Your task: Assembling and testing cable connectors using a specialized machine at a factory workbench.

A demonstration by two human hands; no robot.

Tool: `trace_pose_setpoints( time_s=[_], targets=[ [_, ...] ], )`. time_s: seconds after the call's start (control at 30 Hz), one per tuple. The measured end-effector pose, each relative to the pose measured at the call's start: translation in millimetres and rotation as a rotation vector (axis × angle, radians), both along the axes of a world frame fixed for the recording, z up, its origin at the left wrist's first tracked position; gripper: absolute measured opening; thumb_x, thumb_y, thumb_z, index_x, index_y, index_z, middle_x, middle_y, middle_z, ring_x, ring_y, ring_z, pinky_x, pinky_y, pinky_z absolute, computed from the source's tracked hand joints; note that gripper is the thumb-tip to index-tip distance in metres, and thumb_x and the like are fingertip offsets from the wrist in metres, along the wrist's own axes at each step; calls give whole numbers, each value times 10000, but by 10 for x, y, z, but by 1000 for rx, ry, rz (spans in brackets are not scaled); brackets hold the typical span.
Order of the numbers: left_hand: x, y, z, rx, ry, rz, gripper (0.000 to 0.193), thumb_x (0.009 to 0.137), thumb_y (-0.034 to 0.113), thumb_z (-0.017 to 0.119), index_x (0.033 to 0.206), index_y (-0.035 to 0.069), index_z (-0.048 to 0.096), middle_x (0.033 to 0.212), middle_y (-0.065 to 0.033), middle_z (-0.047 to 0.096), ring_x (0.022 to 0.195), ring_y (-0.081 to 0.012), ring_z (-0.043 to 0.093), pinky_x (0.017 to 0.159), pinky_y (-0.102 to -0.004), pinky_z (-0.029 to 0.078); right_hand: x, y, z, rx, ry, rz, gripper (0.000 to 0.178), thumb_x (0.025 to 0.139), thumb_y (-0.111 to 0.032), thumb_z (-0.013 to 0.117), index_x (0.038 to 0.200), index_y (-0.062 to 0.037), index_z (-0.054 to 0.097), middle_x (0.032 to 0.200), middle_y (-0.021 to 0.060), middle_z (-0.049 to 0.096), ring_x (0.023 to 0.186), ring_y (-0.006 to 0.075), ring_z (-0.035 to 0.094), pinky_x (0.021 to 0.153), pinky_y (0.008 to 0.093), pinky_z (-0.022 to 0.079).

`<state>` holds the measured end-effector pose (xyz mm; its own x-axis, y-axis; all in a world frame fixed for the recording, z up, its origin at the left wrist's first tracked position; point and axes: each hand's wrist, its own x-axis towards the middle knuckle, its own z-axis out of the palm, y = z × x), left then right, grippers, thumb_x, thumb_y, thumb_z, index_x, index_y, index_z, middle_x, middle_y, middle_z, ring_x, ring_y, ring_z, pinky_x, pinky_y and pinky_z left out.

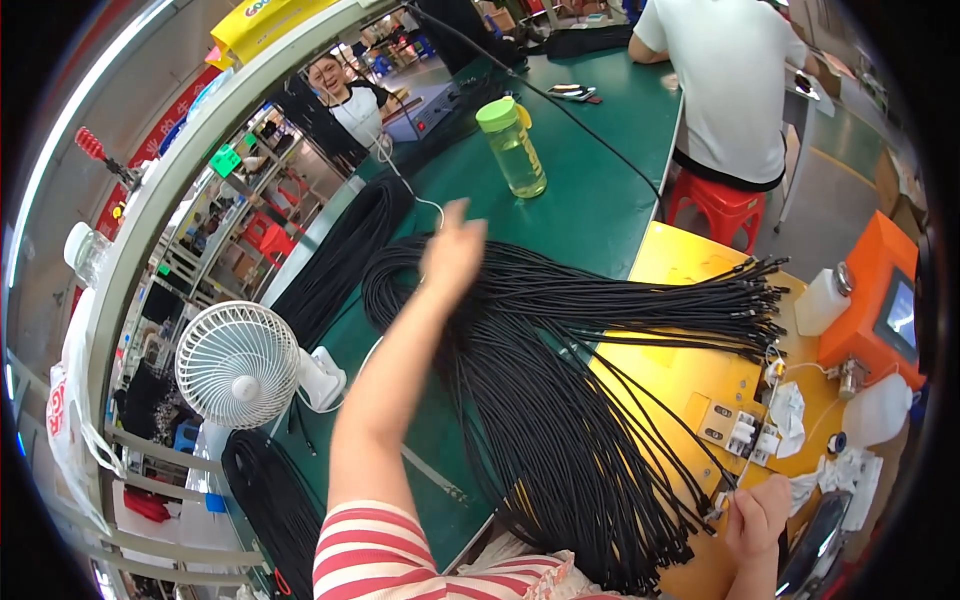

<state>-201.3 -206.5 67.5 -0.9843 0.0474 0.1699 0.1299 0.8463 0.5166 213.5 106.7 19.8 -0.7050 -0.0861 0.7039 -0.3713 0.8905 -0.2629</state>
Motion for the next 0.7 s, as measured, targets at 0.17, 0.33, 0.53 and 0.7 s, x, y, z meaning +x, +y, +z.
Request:
trace_pose_setpoints(
  time_s=[0.17, 0.33, 0.53, 0.7],
  targets=[
    [-581, -1875, -507, 56, -135, 475, 749, 846, 254, 491, 1534, 114, 233, 969, -230, 700, 874, -323, 703, 896, -435, 500, -31, -53, 5, 59, 82, 24, 233, 746, 28, 693, 949, -7, 583, 755, 89, 547, 621, 267, 515, 567, 397, 398],
    [-634, -1719, -435, -64, -138, 326, 730, 856, 237, 459, 1521, 28, 242, 804, -170, 702, 781, -262, 700, 856, -388, 508, -53, -57, -12, 78, 176, -8, 220, 744, 43, 694, 924, -1, 576, 741, 77, 533, 606, 261, 506, 562, 393, 382],
    [-551, -1911, -480, -89, -235, 380, 729, 864, 243, 469, 1522, 35, 236, 878, -190, 709, 776, -260, 702, 821, -382, 518, -76, 2, -83, 149, 177, -13, 189, 743, 61, 687, 897, 16, 588, 761, 85, 544, 613, 253, 516, 577, 387, 387],
    [-233, -1878, -357, -142, -251, 381, 754, 870, 250, 461, 1543, 61, 181, 919, -185, 709, 815, -262, 703, 813, -378, 520, -81, -7, -75, 166, 231, -14, 226, 747, 92, 671, 937, 25, 569, 792, 105, 548, 649, 280, 527, 609, 405, 399]
  ],
)
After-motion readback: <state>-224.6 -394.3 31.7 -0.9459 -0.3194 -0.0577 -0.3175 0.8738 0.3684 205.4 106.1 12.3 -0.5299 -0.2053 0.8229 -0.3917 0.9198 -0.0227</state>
